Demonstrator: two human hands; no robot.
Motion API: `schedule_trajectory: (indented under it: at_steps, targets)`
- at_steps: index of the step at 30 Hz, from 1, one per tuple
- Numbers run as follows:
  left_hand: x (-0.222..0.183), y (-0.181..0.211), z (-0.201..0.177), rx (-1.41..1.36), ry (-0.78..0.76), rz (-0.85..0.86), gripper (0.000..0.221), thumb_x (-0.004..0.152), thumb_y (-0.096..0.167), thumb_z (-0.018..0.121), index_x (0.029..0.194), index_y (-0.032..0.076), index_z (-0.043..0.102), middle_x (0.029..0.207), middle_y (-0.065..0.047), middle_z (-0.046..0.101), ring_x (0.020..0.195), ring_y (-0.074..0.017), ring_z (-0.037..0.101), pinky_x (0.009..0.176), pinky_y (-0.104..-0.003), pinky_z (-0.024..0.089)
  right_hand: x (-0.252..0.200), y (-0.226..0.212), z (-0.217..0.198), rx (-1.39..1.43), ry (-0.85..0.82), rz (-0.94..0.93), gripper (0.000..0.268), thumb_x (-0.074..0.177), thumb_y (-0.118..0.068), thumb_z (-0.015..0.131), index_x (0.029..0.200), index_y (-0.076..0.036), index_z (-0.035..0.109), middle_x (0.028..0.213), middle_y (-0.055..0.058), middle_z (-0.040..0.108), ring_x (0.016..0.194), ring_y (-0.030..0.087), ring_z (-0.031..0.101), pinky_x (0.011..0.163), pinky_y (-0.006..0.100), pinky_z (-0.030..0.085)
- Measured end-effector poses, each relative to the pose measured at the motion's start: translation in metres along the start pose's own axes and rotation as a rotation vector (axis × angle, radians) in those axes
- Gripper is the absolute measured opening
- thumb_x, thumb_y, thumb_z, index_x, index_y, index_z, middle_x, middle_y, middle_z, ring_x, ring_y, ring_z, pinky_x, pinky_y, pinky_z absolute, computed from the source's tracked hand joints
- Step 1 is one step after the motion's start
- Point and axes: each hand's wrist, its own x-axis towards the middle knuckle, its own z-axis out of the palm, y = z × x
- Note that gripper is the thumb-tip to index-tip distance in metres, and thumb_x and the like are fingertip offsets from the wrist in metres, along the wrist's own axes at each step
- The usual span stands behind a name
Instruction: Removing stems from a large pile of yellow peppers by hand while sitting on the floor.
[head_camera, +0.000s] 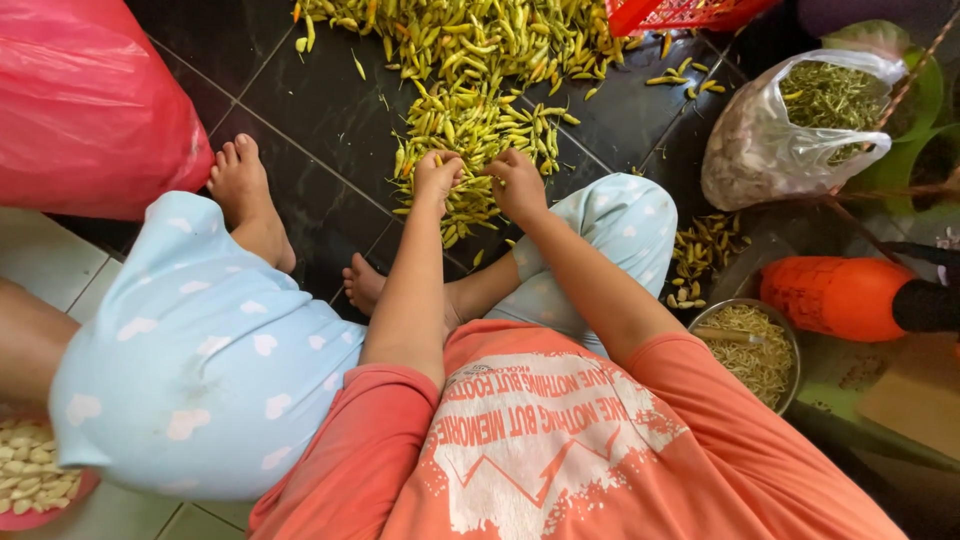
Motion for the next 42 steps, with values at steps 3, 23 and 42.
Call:
schedule_trajectory:
  at_steps: [3, 23, 42]
  targets:
    - [-0.002, 0.005, -0.001, -0.036, 0.093, 0.011, 0.015, 0.079, 0.011, 0.071, 0.094, 0.009, 0.073, 0.069, -0.006, 0.069, 0.059, -0.0131, 0.071, 0.057, -0.023, 0.064, -0.006, 0.002, 0.02, -0.215, -0.044, -0.17, 0.013, 0.086, -0.004, 0.073, 0.084, -0.016, 0.069, 0.091, 0.003, 0.054, 0.08, 0.027, 0.061, 0.065, 0.039, 0.052]
    - [-0.029, 0.001, 0.005, 0.124, -0.358, -0.004, 0.04, 0.083, 0.021, 0.089, 0.115, 0.005, 0.07, 0.087, -0.005, 0.066, 0.065, -0.0112, 0.064, 0.049, -0.018, 0.054, -0.009, 0.066, 0.047, 0.615, 0.144, 0.471, 0.018, 0.09, -0.024, 0.085, 0.092, -0.007, 0.077, 0.072, 0.007, 0.075, 0.062, 0.013, 0.071, 0.058, 0.028, 0.056]
    - [-0.003, 0.033, -0.048, -0.402, -0.411, -0.174, 0.021, 0.104, 0.033, 0.059, 0.11, 0.016, 0.07, 0.087, -0.004, 0.071, 0.076, -0.0194, 0.074, 0.068, -0.028, 0.064, -0.017, 0.012, 0.057, -0.27, -0.323, -0.068, 0.029, 0.083, -0.019, 0.078, 0.099, -0.012, 0.056, 0.097, 0.007, 0.052, 0.082, 0.033, 0.065, 0.071, 0.042, 0.057]
